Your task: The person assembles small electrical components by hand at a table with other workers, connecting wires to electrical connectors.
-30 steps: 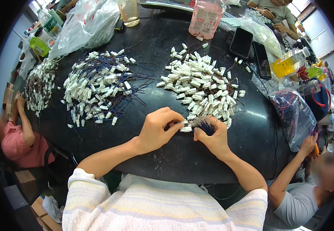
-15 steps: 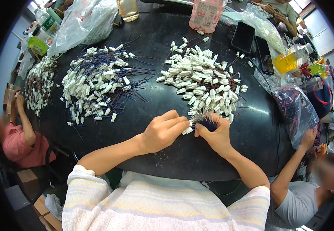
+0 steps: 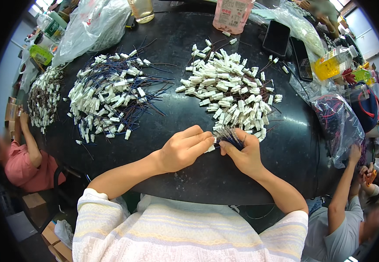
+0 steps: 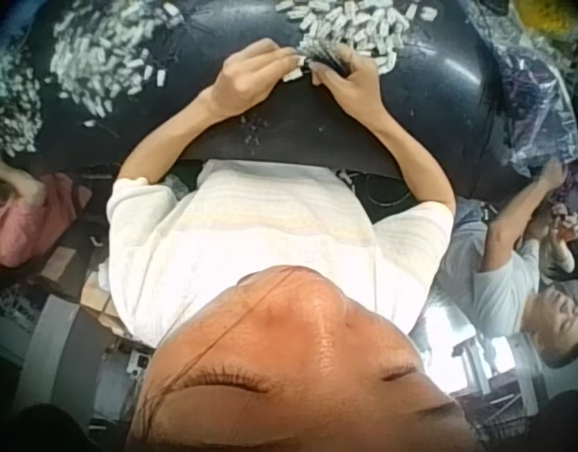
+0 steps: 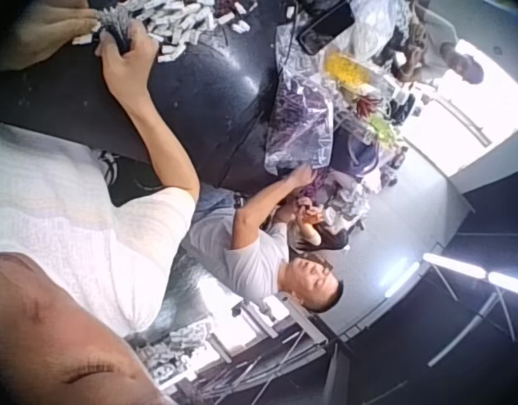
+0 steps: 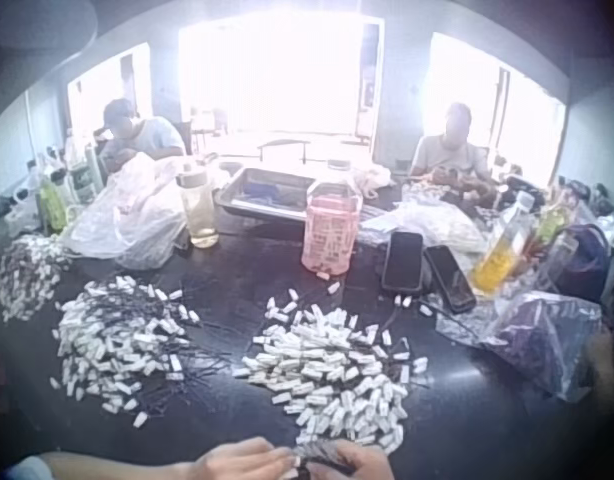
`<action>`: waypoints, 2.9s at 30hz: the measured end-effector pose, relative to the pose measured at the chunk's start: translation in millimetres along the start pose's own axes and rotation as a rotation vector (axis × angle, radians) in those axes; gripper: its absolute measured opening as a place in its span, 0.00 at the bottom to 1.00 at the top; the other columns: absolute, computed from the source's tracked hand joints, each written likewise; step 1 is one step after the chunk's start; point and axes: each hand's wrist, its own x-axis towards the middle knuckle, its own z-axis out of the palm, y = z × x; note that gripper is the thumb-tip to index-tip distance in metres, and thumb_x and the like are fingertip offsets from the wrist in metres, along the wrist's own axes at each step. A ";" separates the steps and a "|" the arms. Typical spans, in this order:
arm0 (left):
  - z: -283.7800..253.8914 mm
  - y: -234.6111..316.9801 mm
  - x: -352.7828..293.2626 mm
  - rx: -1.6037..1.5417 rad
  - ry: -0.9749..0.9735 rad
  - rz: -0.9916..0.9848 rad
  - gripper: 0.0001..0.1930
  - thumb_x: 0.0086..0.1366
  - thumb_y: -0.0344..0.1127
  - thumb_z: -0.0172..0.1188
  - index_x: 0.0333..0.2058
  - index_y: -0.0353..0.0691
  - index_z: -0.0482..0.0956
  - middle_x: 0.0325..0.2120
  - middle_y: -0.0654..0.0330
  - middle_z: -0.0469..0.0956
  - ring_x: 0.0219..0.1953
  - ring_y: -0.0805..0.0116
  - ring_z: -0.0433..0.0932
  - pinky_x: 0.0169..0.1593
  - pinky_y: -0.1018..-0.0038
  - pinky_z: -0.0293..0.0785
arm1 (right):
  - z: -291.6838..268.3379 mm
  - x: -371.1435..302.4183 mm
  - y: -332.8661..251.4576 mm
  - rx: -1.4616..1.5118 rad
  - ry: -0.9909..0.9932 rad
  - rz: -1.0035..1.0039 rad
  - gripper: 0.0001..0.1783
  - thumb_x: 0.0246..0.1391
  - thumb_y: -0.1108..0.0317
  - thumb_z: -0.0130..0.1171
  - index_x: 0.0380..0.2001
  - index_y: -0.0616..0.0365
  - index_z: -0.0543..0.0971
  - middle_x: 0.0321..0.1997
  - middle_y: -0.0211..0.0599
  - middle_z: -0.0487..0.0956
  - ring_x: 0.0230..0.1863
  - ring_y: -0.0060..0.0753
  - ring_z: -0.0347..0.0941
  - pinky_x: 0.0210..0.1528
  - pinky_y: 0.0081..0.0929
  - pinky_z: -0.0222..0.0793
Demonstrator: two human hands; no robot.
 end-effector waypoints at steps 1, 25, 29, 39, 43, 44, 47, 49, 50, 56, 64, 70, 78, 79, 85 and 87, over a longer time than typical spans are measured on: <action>-0.6 -0.1 1.4 -0.013 -0.006 0.006 0.14 0.38 0.17 0.60 0.29 0.26 0.75 0.27 0.51 0.76 0.22 0.63 0.72 0.23 0.75 0.70 | 0.3 0.2 -1.0 0.001 0.000 -0.002 0.02 0.47 0.76 0.56 0.26 0.64 0.75 0.17 0.29 0.75 0.20 0.14 0.68 0.23 0.16 0.62; -13.4 25.3 8.9 -0.424 -0.103 -0.594 0.06 0.54 0.25 0.59 0.30 0.32 0.73 0.24 0.53 0.74 0.25 0.62 0.75 0.30 0.74 0.70 | 8.1 -4.0 -2.4 0.250 -0.062 0.015 0.04 0.52 0.74 0.54 0.30 0.63 0.74 0.20 0.24 0.72 0.23 0.12 0.63 0.26 0.14 0.58; -52.5 14.9 14.1 -0.102 -0.035 -0.370 0.06 0.51 0.22 0.60 0.29 0.32 0.74 0.24 0.56 0.76 0.24 0.68 0.74 0.28 0.75 0.70 | 0.8 -9.0 -12.9 0.201 -0.033 0.132 0.04 0.53 0.73 0.53 0.27 0.62 0.73 0.18 0.24 0.69 0.20 0.12 0.61 0.24 0.13 0.56; -165.8 -48.6 14.8 1.064 0.073 -0.373 0.12 0.47 0.26 0.63 0.32 0.36 0.76 0.41 0.50 0.72 0.47 0.50 0.69 0.50 0.62 0.65 | 0.1 -7.4 -6.7 0.323 0.106 0.090 0.05 0.53 0.72 0.54 0.26 0.61 0.72 0.17 0.25 0.70 0.19 0.12 0.61 0.22 0.13 0.54; -87.2 -41.0 24.8 0.371 -0.051 -0.196 0.12 0.45 0.28 0.64 0.31 0.35 0.76 0.35 0.54 0.74 0.41 0.56 0.72 0.45 0.64 0.68 | -2.2 -8.0 -10.2 0.427 0.107 0.105 0.04 0.53 0.72 0.52 0.29 0.62 0.71 0.16 0.28 0.70 0.15 0.12 0.57 0.17 0.13 0.49; -65.8 -39.4 24.4 0.312 -0.087 -0.203 0.12 0.45 0.28 0.64 0.32 0.35 0.75 0.34 0.55 0.75 0.39 0.57 0.72 0.43 0.65 0.69 | -0.8 -5.9 -10.8 0.444 0.095 0.104 0.04 0.52 0.72 0.51 0.29 0.62 0.71 0.16 0.28 0.70 0.13 0.11 0.55 0.16 0.13 0.47; -18.1 -39.0 27.7 0.215 -0.113 -0.297 0.12 0.45 0.28 0.64 0.31 0.35 0.74 0.30 0.57 0.74 0.36 0.58 0.72 0.40 0.68 0.69 | -1.7 -5.9 -7.3 0.443 0.096 0.100 0.04 0.52 0.72 0.51 0.30 0.62 0.71 0.15 0.28 0.70 0.13 0.11 0.55 0.15 0.13 0.47; -5.5 -47.1 26.6 0.214 -0.093 -0.318 0.12 0.45 0.28 0.63 0.30 0.36 0.73 0.28 0.57 0.73 0.35 0.58 0.71 0.38 0.68 0.69 | -2.6 -6.6 -7.9 0.439 0.114 0.121 0.03 0.52 0.73 0.52 0.28 0.62 0.71 0.16 0.28 0.70 0.15 0.12 0.58 0.17 0.13 0.50; -2.5 -48.8 24.4 0.218 -0.098 -0.335 0.11 0.45 0.28 0.63 0.30 0.36 0.73 0.27 0.57 0.73 0.35 0.58 0.71 0.37 0.68 0.68 | -2.6 -5.8 -6.5 0.382 0.132 0.097 0.03 0.51 0.73 0.53 0.26 0.62 0.72 0.16 0.27 0.71 0.16 0.12 0.60 0.19 0.13 0.53; -13.0 -22.6 18.3 -0.085 -0.090 -0.643 0.05 0.52 0.25 0.61 0.28 0.34 0.75 0.22 0.62 0.73 0.20 0.79 0.70 0.25 0.81 0.66 | -2.0 -3.8 -11.1 0.198 0.168 0.093 0.03 0.48 0.75 0.56 0.24 0.62 0.73 0.18 0.26 0.73 0.21 0.12 0.65 0.24 0.13 0.59; -18.5 0.7 3.6 -0.823 -0.041 -0.993 0.07 0.59 0.27 0.56 0.36 0.31 0.76 0.27 0.61 0.77 0.26 0.81 0.72 0.28 0.86 0.68 | 1.1 1.3 -5.1 0.088 0.125 0.071 0.03 0.45 0.76 0.58 0.25 0.63 0.74 0.18 0.23 0.72 0.20 0.11 0.63 0.24 0.13 0.59; -22.9 -3.2 -0.7 -0.942 -0.109 -1.048 0.08 0.60 0.27 0.54 0.37 0.30 0.77 0.27 0.61 0.77 0.25 0.81 0.71 0.26 0.85 0.66 | 6.5 1.8 -8.1 0.003 0.182 0.026 0.04 0.43 0.76 0.59 0.24 0.63 0.74 0.19 0.22 0.71 0.22 0.10 0.62 0.24 0.12 0.58; -21.3 -3.4 -4.3 -0.903 -0.133 -1.010 0.08 0.59 0.27 0.55 0.36 0.32 0.79 0.25 0.62 0.78 0.24 0.81 0.71 0.27 0.84 0.67 | 6.2 -0.9 -6.7 -0.073 0.151 0.065 0.04 0.41 0.77 0.59 0.24 0.64 0.74 0.19 0.22 0.71 0.20 0.09 0.62 0.22 0.10 0.57; -20.7 -3.1 -4.5 -0.904 -0.135 -1.013 0.08 0.59 0.27 0.55 0.36 0.32 0.79 0.25 0.62 0.78 0.24 0.81 0.71 0.27 0.84 0.67 | 7.0 -0.6 -5.3 -0.070 0.144 0.013 0.04 0.41 0.77 0.58 0.24 0.64 0.75 0.19 0.21 0.71 0.20 0.08 0.61 0.21 0.10 0.56; -15.9 0.0 -1.9 -0.800 -0.214 -0.953 0.07 0.57 0.25 0.56 0.34 0.32 0.80 0.24 0.60 0.79 0.24 0.80 0.73 0.29 0.82 0.70 | 5.3 -0.4 -8.0 -0.077 0.066 0.033 0.03 0.41 0.78 0.60 0.23 0.64 0.77 0.21 0.24 0.74 0.22 0.11 0.66 0.24 0.10 0.61; -15.0 0.1 -0.8 -0.777 -0.227 -0.918 0.07 0.56 0.24 0.57 0.33 0.32 0.80 0.23 0.58 0.79 0.23 0.80 0.74 0.27 0.83 0.70 | 4.6 0.0 -7.3 -0.090 0.047 0.056 0.03 0.41 0.78 0.59 0.23 0.64 0.77 0.21 0.25 0.74 0.23 0.11 0.67 0.25 0.10 0.62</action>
